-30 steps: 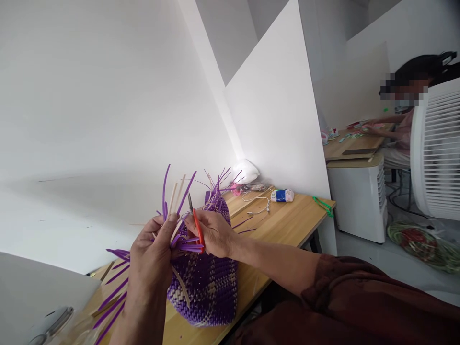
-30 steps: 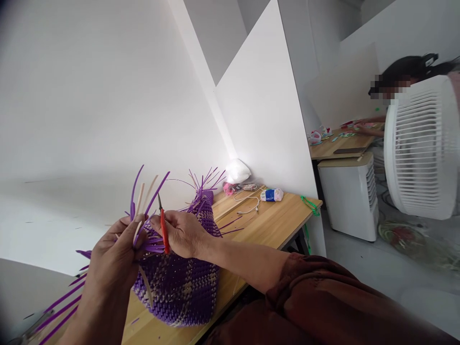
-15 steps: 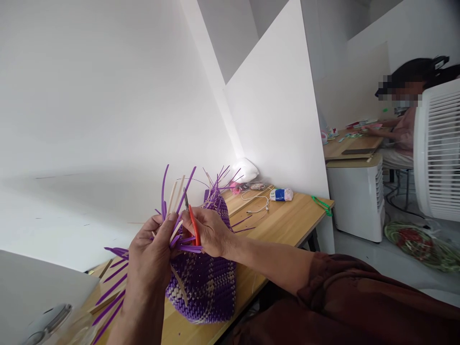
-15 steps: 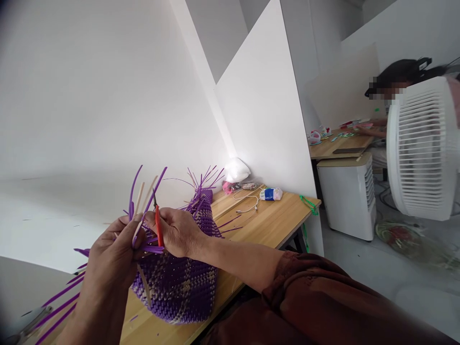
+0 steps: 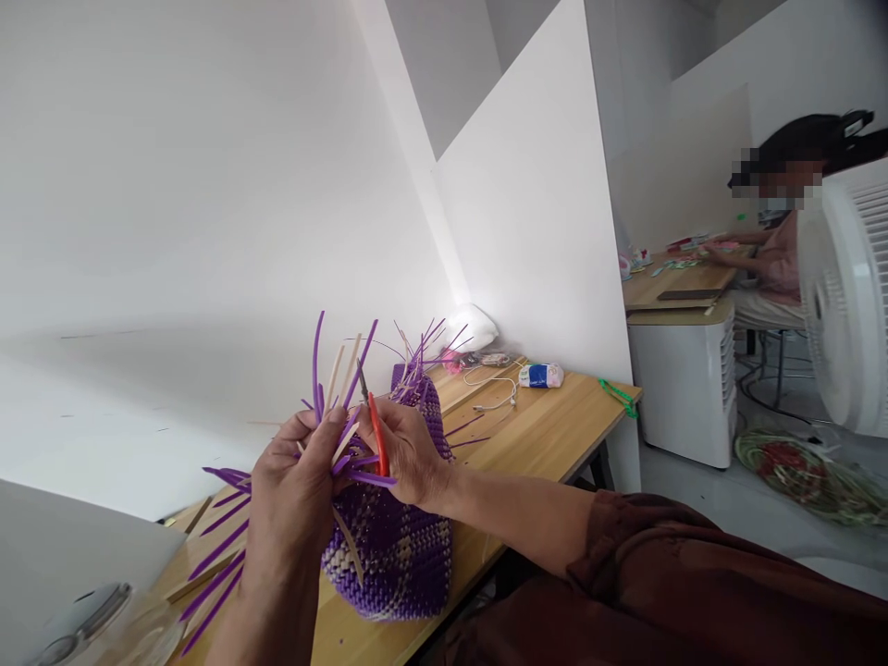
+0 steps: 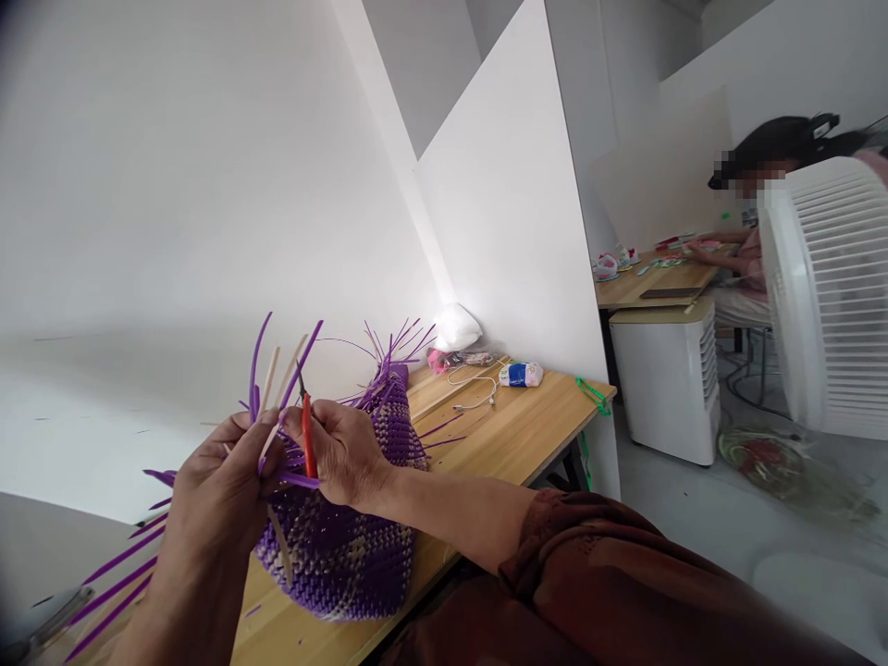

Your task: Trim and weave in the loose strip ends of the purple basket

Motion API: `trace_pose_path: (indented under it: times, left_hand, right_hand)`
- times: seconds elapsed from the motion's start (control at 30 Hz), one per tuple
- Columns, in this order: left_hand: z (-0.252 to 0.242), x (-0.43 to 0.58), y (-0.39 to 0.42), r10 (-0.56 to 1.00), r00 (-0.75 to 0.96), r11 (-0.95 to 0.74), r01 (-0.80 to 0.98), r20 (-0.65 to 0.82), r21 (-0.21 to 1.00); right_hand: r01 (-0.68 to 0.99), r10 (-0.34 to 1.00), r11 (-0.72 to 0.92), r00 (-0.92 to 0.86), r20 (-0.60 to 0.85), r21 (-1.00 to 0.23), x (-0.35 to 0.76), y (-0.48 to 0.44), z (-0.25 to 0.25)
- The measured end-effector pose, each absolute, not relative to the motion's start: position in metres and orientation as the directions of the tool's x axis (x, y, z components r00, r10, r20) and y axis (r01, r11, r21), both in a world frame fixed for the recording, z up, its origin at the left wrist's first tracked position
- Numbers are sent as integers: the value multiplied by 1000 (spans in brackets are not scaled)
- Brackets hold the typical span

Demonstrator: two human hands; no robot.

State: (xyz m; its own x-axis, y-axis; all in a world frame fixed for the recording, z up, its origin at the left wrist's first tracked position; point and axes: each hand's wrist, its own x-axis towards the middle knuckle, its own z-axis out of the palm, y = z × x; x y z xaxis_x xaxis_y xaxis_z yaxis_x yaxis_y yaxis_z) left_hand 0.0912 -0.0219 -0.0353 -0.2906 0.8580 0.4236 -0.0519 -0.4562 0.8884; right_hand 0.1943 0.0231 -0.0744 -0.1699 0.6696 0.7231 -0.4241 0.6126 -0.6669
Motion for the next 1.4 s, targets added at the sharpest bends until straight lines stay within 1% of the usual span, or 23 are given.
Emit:
trace_pose_path:
  times: [0.1, 0.17, 0.23, 0.3, 0.37, 0.43, 0.5, 0.57, 0.63, 0.7, 0.77, 0.9, 1.1, 1.27, 1.4]
  left_hand:
    - [-36, 92, -22, 851, -301, -461, -39, 429, 887]
    - [-36, 91, -23, 850, -310, -459, -36, 427, 887]
    - [-36, 89, -23, 850, -321, -453, -37, 419, 891]
    - [-35, 84, -23, 861, -329, -421, -33, 388, 906]
    - [-33, 78, -22, 878, -333, -369, -15, 343, 929]
    - [-33, 71, -21, 895, -332, -316, 0, 298, 949]
    - [-33, 64, -19, 904, -332, -280, 12, 268, 960]
    - [-34, 58, -16, 910, -323, -264, 31, 260, 964]
    - [-35, 56, -14, 917, -296, -261, 62, 267, 963]
    - [-35, 55, -13, 923, -268, -262, 91, 277, 961]
    - [-35, 56, -13, 927, -252, -259, 105, 278, 960]
    - [-36, 55, -15, 928, -249, -256, 111, 276, 960]
    - [-40, 45, -11, 925, -220, -284, 135, 308, 949]
    - [-41, 47, -11, 929, -214, -272, 154, 301, 950]
    - [-41, 48, -13, 933, -196, -269, 173, 301, 948]
  right_hand:
    - [-562, 657, 571, -125, 744, -599, 194, 23, -74]
    - [-581, 653, 548, -154, 742, -602, 197, 25, -76]
    - [-561, 640, 536, -216, 737, -630, 207, 29, -80]
    - [-504, 618, 530, -321, 718, -682, 224, 33, -82]
    - [-412, 594, 524, -452, 666, -746, 247, 37, -81]
    - [-313, 562, 542, -555, 613, -780, 272, 41, -75]
    - [-144, 536, 593, -663, 522, -793, 295, 44, -66]
    - [14, 502, 683, -735, 456, -730, 310, 47, -57]
    - [125, 471, 772, -770, 429, -623, 318, 49, -48]
    - [197, 452, 827, -789, 415, -526, 320, 49, -41]
    - [241, 444, 850, -806, 391, -469, 320, 49, -36]
    - [277, 440, 863, -823, 360, -422, 320, 47, -30]
    - [339, 447, 888, -800, 401, -312, 328, 46, -27]
    - [336, 425, 900, -815, 393, -277, 329, 46, -26]
    - [309, 411, 903, -825, 389, -298, 326, 47, -26]
